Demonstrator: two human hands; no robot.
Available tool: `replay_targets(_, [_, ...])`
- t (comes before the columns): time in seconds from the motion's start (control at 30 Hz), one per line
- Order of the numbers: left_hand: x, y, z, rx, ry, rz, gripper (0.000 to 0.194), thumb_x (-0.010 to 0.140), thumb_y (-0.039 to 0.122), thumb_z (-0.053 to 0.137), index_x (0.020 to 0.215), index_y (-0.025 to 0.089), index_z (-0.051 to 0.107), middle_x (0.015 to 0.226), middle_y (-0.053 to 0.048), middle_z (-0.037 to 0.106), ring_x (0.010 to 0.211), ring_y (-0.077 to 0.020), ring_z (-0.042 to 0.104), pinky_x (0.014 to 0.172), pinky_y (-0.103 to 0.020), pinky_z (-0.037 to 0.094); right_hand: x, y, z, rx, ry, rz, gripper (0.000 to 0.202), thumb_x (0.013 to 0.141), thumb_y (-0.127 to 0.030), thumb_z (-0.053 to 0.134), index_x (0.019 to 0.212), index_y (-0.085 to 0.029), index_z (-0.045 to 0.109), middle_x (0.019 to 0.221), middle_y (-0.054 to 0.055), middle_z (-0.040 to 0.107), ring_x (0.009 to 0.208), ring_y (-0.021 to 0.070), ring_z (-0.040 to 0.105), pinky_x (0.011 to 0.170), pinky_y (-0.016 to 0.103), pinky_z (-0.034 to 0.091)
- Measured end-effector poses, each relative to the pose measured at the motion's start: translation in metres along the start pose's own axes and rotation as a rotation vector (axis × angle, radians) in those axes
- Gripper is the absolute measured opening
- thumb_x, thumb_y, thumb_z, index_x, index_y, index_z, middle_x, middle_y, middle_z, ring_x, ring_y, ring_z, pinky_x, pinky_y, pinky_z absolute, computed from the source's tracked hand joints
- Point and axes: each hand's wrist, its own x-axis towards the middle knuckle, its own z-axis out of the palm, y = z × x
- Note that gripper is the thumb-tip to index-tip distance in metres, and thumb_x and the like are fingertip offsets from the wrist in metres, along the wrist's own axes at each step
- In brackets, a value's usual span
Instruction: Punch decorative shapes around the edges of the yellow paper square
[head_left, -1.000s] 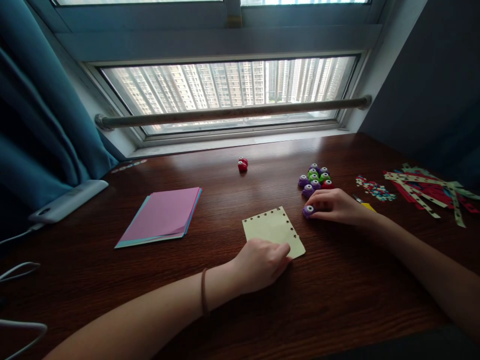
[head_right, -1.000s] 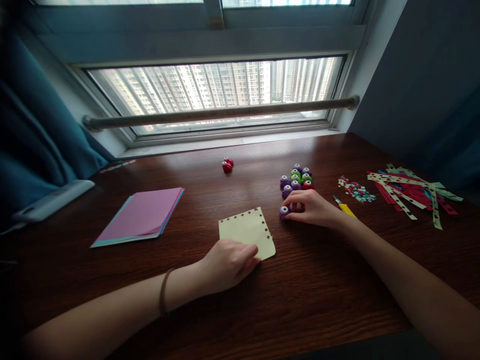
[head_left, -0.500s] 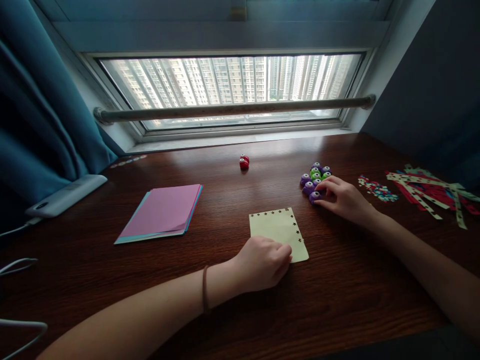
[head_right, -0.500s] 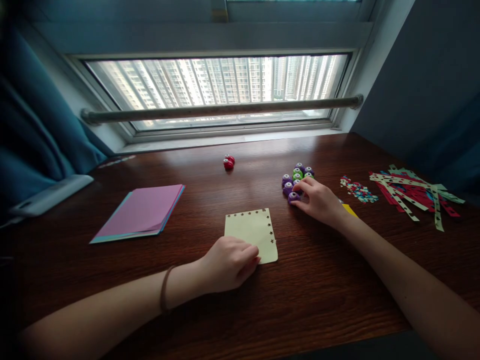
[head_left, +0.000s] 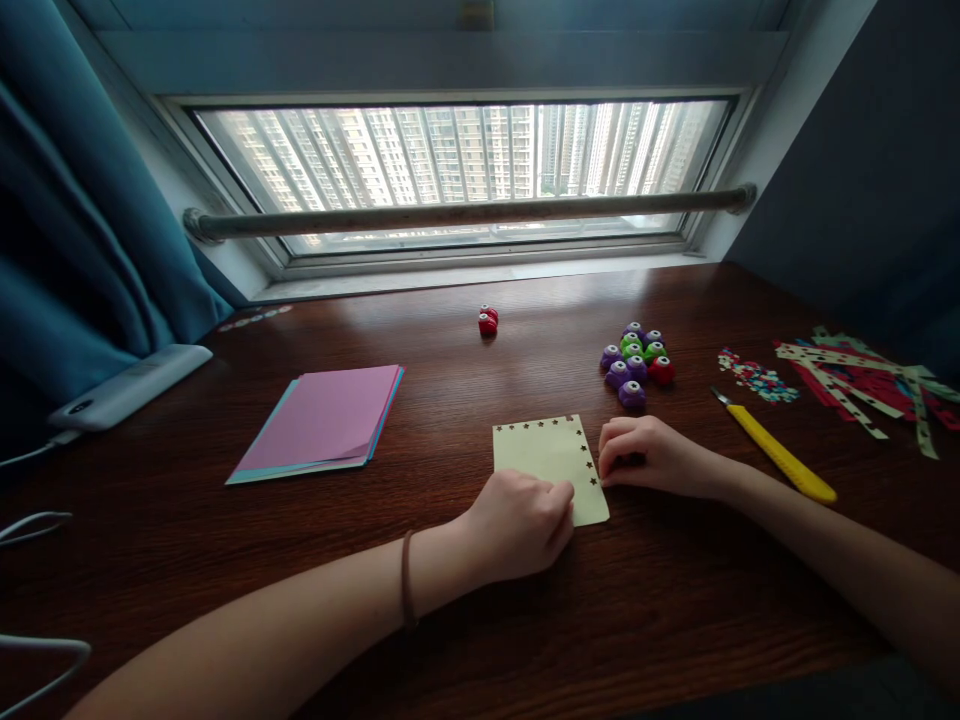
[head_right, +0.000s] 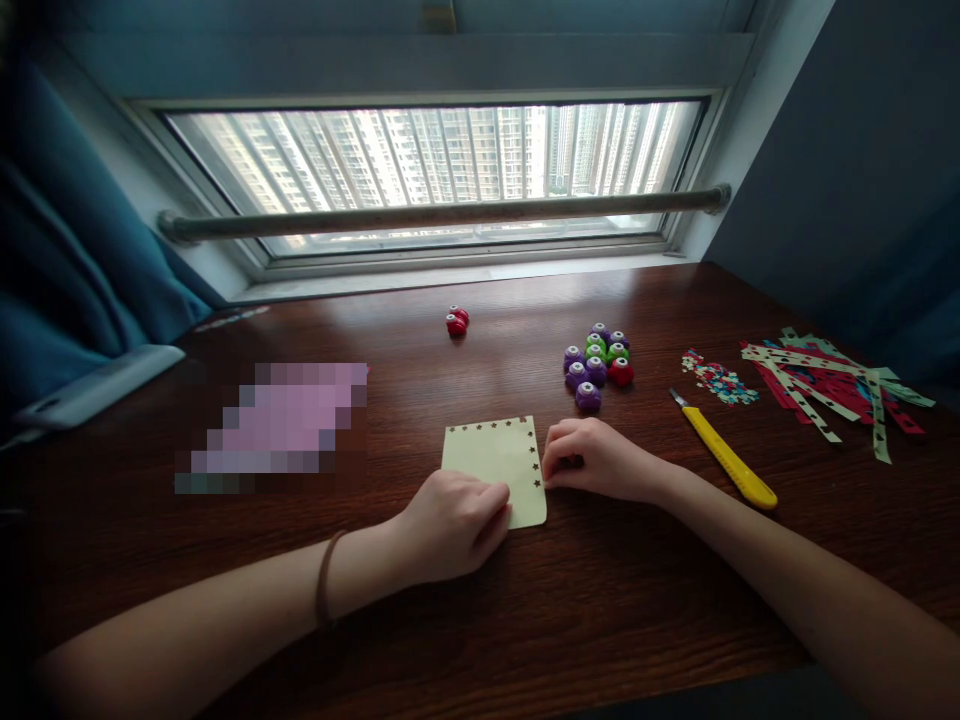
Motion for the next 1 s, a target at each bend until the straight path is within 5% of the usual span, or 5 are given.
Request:
replay_targets(0.77, [0.001,0.001,-0.001,-0.009,-0.005,-0.001,0.016,0.084,0.021,0.037,0.07,0.018,0.046,0.057,0.0,0.059,0.047,-0.0157,0.056,0.046,-0.027,0.039,0.001,-0.002,-0.006,-0.028,-0.051,0.036,0.012,0.084,-0.023,0.057,0.075,-0.016,0.057,0.08,0.003,0.056,0.072,0.014,0.052,0.064,0.024,0.042])
replay_targets(0.87, [0.0,0.0,0.0,-0.007,-0.005,-0.003,0.016,0.084,0.021,0.038,0.07,0.018,0.046,0.057,0.0,0.058,0.047,-0.0163,0.056,0.046,-0.028,0.039,-0.001,-0.002,-0.017,-0.014,0.03,0.089,0.014,0.085,-0.027,0.054,0.077,-0.016,0.054,0.075,0.002,0.055,0.064,0.0132,0.05,0.058,0.024,0.041])
replay_targets(1.0, [0.0,0.0,0.0,-0.003,-0.006,-0.005,0.015,0.083,0.021,0.039,0.07,0.019,0.046,0.057,0.0,0.058,0.048,-0.017,0.056,0.046,-0.028,0.04,-0.011,0.008,-0.049,0.017,0.367,0.231,0.017,0.082,-0.034,0.058,0.083,-0.016,0.056,0.076,0.004,0.061,0.068,0.0169,0.057,0.062,0.027,0.046])
